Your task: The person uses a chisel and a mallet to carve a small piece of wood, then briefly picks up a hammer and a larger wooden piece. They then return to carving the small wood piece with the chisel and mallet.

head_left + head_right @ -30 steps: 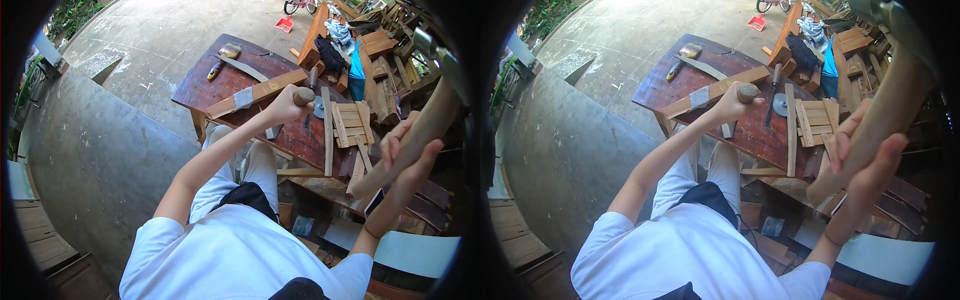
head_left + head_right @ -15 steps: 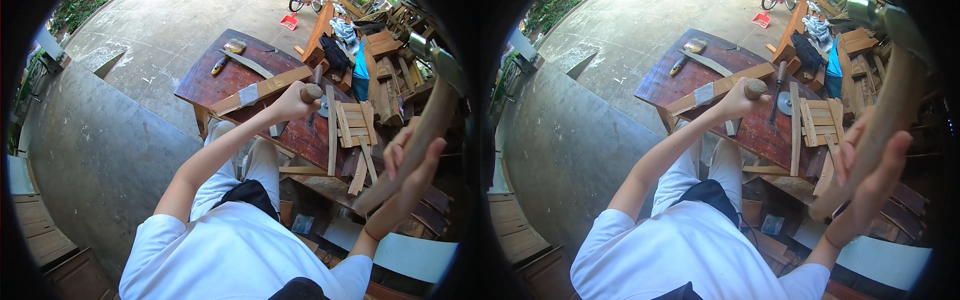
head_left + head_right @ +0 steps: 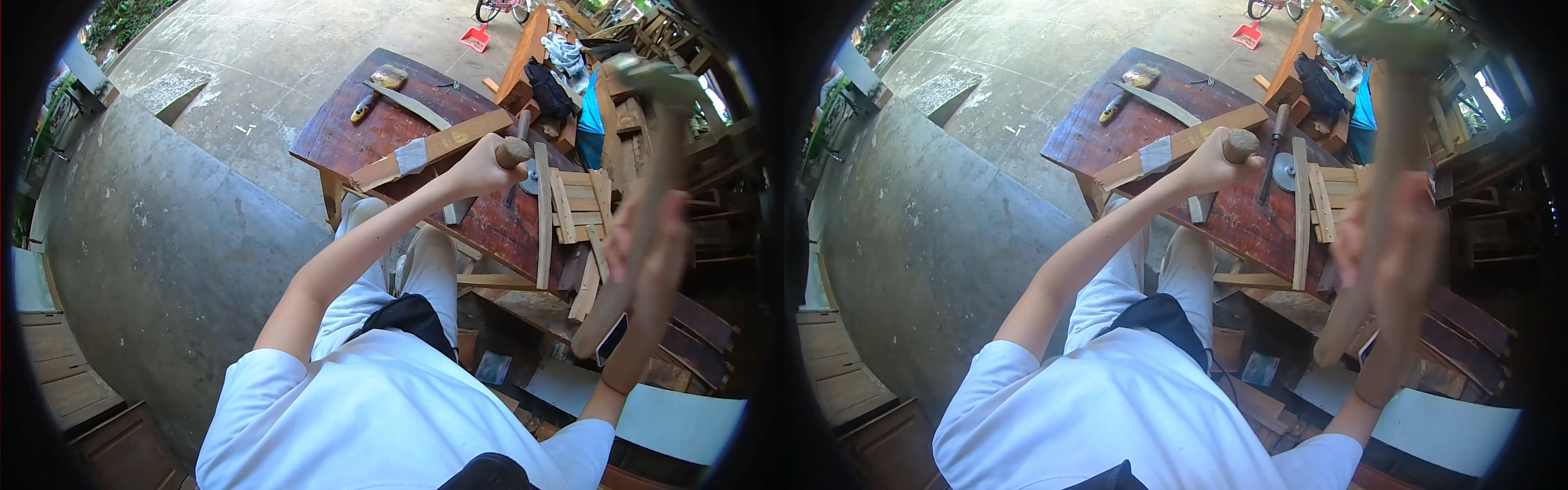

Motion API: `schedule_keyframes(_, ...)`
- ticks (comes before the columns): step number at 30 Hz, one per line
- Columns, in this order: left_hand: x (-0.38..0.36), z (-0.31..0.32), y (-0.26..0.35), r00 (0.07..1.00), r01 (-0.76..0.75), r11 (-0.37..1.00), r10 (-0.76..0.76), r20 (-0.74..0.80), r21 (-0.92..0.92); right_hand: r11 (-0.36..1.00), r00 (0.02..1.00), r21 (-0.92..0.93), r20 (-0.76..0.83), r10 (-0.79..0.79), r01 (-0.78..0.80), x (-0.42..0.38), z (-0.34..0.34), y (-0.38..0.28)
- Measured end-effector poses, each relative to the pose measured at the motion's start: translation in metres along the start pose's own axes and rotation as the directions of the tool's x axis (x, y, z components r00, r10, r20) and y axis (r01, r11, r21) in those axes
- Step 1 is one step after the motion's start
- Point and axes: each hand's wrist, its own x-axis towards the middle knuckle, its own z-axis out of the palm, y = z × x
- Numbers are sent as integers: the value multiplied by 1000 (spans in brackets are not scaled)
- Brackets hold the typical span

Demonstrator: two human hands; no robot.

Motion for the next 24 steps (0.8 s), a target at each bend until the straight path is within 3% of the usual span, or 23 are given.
schedule_keyframes(1, -1, -1, 2, 1000, 0, 1000, 0, 0, 2, 975, 992, -195, 41, 118, -108, -2, 5, 16)
schedule_keyframes(2, -3, -1, 3, 1000, 9, 1000, -9, -9, -12, 975, 992, -193, 40, 117, -108, 0, 6, 15)
schedule_keyframes(4, -2, 0, 5, 1000, 14, 1000, -14, -14, -26, 926, 903, -217, 240, 357, -309, 8, 5, 12)
schedule_keyframes(5, -1, -1, 1, 1000, -4, 1000, 4, -12, -26, 916, 902, -245, 217, 372, -319, 9, 3, -1)
schedule_keyframes(6, -1, -2, 0, 1000, -19, 999, 19, -10, -26, 915, 901, -243, 217, 375, -323, 8, 2, -8)
schedule_keyframes(8, 1, -1, -3, 1000, -8, 1000, 8, -2, -24, 957, 980, -221, 27, 199, -189, 2, -2, -20)
schedule_keyframes(9, 2, 0, -4, 1000, 1, 1000, -1, 6, -21, 956, 979, -223, 30, 202, -190, 1, -2, -28)
schedule_keyframes(11, 3, 1, -5, 1000, 2, 1000, -2, 4, -19, 1000, 994, -8, -110, 13, -14, -2, -2, -40)
schedule_keyframes(14, 4, 1, -6, 1000, -2, 1000, 2, 12, -12, 999, 994, 37, -101, -34, 38, 7, 0, -1)
schedule_keyframes(15, 4, 0, -6, 1000, -9, 1000, 9, 14, -8, 990, 995, -121, -79, 60, -69, 7, 3, 18)
schedule_keyframes(16, 3, 0, -6, 1000, -9, 1000, 9, 15, -7, 990, 995, -120, -80, 59, -69, 8, 4, 23)
schedule_keyframes(18, 2, -1, -5, 1000, 16, 999, -16, -15, -39, 945, 922, -192, 234, 308, -266, 11, 9, 25)
schedule_keyframes(19, 3, -2, -5, 1000, 14, 999, -14, -15, -38, 923, 933, -264, 152, 327, -280, 9, 7, 14)
schedule_keyframes(23, 3, -2, -6, 1000, 17, 1000, -17, 2, -7, 955, 972, -215, 71, 223, -204, 4, -5, -16)
schedule_keyframes(24, 4, -1, -6, 1000, 20, 1000, -20, 1, 2, 985, 988, -88, 16, 153, -151, 2, -5, -23)
